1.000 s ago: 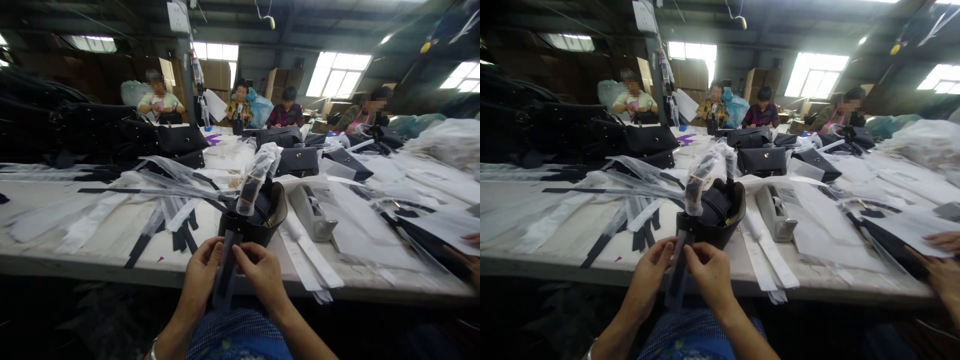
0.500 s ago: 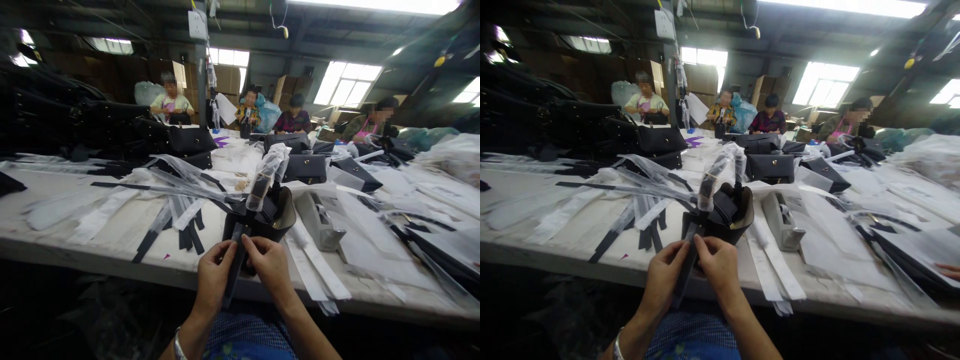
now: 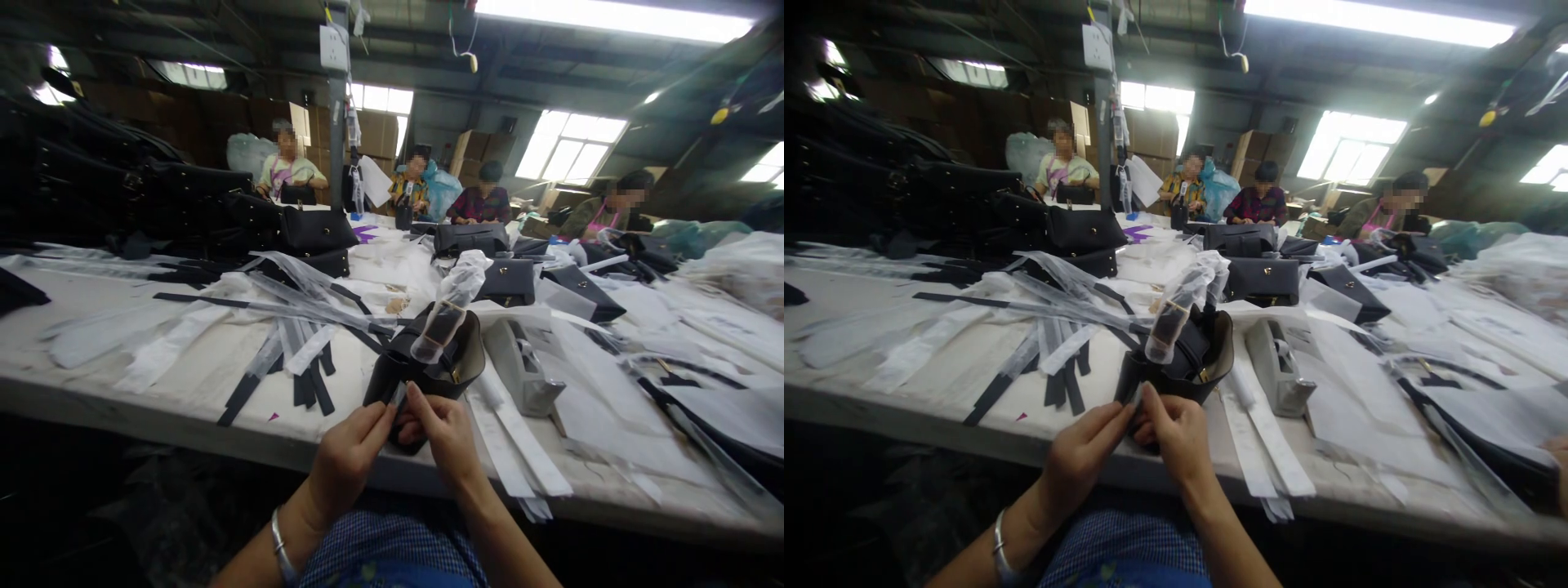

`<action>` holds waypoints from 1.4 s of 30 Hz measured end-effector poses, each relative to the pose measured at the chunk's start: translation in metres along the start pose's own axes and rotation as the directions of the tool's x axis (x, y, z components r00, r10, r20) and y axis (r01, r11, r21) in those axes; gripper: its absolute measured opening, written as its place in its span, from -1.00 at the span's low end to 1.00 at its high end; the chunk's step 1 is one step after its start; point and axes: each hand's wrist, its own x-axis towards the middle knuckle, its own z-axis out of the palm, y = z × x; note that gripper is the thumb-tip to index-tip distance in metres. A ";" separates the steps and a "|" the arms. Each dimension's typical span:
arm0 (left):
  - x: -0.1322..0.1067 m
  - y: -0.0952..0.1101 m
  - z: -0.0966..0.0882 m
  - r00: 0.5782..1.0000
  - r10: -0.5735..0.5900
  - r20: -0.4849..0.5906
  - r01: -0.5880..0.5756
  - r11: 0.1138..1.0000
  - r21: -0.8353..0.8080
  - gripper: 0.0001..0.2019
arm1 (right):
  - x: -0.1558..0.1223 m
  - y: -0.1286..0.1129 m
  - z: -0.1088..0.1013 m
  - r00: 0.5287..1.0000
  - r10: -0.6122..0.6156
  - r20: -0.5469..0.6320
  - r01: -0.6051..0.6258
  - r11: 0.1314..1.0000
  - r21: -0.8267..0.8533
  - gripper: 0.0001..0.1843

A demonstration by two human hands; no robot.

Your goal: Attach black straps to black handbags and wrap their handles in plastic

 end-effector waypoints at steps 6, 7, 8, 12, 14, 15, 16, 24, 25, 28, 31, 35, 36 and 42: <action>0.016 -0.001 -0.012 0.984 0.149 0.094 -0.157 0.984 0.088 -0.79 | -0.004 -0.004 0.004 0.996 -0.077 -0.034 0.066 0.968 -0.244 -0.48; 0.016 0.000 -0.013 0.985 0.145 0.095 -0.153 0.985 0.084 -0.79 | -0.003 -0.003 0.004 0.997 -0.067 -0.025 0.060 0.974 -0.219 -0.49; 0.016 0.002 -0.015 0.988 0.128 0.090 -0.134 0.989 0.063 -0.79 | -0.002 -0.001 0.003 0.999 -0.055 -0.003 0.053 0.984 -0.172 -0.48; 0.012 0.009 -0.025 0.970 -0.179 0.167 0.216 0.945 -0.245 -0.80 | 0.002 0.006 -0.003 0.995 -0.021 0.098 0.018 0.999 0.033 -0.49; 0.012 0.011 -0.030 0.848 -0.479 0.229 0.531 0.764 -0.366 -0.82 | 0.003 0.008 -0.007 0.991 -0.013 0.134 0.003 0.997 0.072 -0.52; 0.013 0.012 -0.031 0.740 -0.617 0.268 0.667 0.622 -0.410 -0.81 | 0.003 0.008 -0.008 0.989 -0.020 0.144 0.009 0.997 0.072 -0.53; 0.014 0.013 -0.031 0.620 -0.713 0.329 0.767 0.461 -0.446 -0.78 | 0.004 0.008 -0.009 0.988 -0.035 0.149 0.027 0.998 0.060 -0.53; 0.017 0.036 -0.013 0.227 -0.650 0.725 0.836 -0.252 -0.487 -0.64 | 0.003 0.005 -0.007 0.974 -0.174 0.147 0.186 0.979 -0.079 -0.48; 0.016 0.038 -0.012 0.215 -0.676 0.705 0.836 -0.245 -0.490 -0.62 | 0.001 0.004 -0.009 0.968 -0.179 0.173 0.197 0.976 -0.090 -0.48; 0.010 0.040 -0.007 0.205 -0.772 0.602 0.832 -0.187 -0.523 -0.57 | -0.002 -0.002 -0.026 0.954 -0.208 0.215 0.239 0.962 -0.130 -0.52; 0.001 0.038 -0.002 0.210 -0.845 0.492 0.826 -0.115 -0.551 -0.53 | 0.003 -0.003 -0.074 0.953 -0.290 -0.091 0.266 0.940 -0.215 -0.60; -0.007 0.035 0.003 0.185 -0.870 0.456 0.850 -0.091 -0.519 -0.47 | 0.030 0.011 -0.166 0.743 -0.398 -0.538 0.106 0.864 -0.493 -0.62; -0.008 0.034 0.004 0.182 -0.870 0.458 0.854 -0.091 -0.512 -0.46 | 0.039 0.016 -0.187 0.740 -0.360 -0.568 0.015 0.853 -0.521 -0.59; -0.010 0.031 0.008 0.154 -0.863 0.481 0.851 -0.132 -0.509 -0.43 | 0.079 0.044 -0.244 0.813 -0.131 -0.568 -0.133 0.907 -0.400 -0.70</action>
